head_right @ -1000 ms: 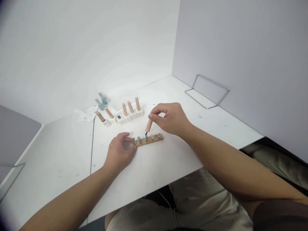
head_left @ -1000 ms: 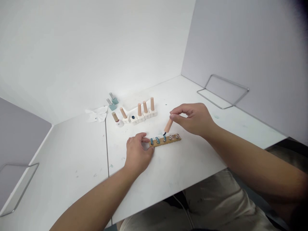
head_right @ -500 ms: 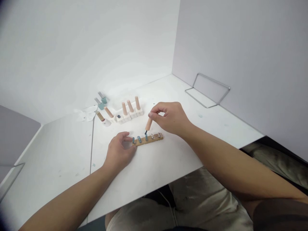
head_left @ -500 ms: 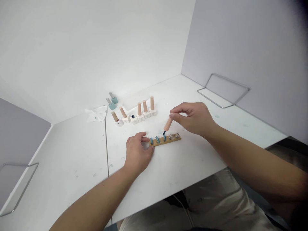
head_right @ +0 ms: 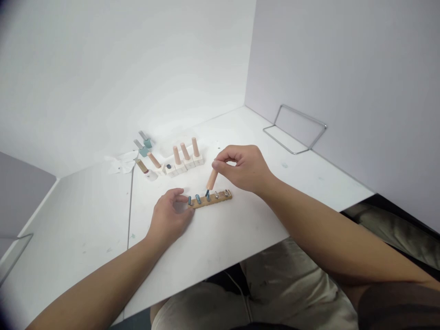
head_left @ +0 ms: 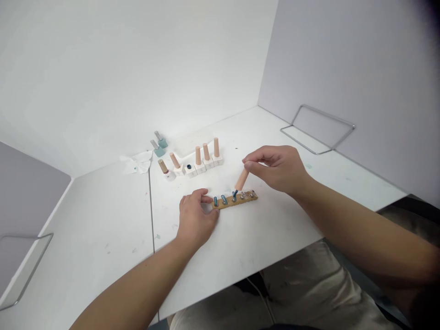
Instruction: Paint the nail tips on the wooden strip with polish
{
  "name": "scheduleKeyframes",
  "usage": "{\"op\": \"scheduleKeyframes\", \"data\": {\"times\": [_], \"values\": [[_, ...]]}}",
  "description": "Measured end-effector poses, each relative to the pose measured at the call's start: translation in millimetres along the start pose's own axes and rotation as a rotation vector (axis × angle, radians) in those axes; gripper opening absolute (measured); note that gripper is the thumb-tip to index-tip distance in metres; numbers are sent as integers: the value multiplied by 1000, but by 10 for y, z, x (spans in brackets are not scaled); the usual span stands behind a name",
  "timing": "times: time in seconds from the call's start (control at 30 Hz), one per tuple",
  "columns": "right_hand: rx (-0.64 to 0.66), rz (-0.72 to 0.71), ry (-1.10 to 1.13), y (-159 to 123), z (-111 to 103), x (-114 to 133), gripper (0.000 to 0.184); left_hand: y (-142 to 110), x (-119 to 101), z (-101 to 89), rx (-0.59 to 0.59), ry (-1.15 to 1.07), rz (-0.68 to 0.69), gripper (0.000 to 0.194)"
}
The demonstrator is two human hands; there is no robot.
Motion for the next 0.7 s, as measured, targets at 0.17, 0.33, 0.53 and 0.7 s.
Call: {"op": "scheduleKeyframes", "data": {"times": [0.17,0.33,0.53,0.7], "values": [[-39,7,-21,-13,-14,-9,9,3,23,11,-1,3,3,45],[-23,-14,-35,-9,-17,17,10,3,15,10,1,0,2,45],[-22,-31,-35,-17,-20,32,11,-1,34,16,-15,5,21,45],[-12,-41,-28,-32,-3,25,10,-11,28,15,-4,11,18,45]]}}
Point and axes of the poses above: each hand's wrist, its own y-axis towards the middle knuckle, its own z-axis out of the palm, x = y × z, the point moved 6 cm from there along y, towards the middle knuckle, and after that the axes turned 1 degree about -x, right-handed, at the moved point
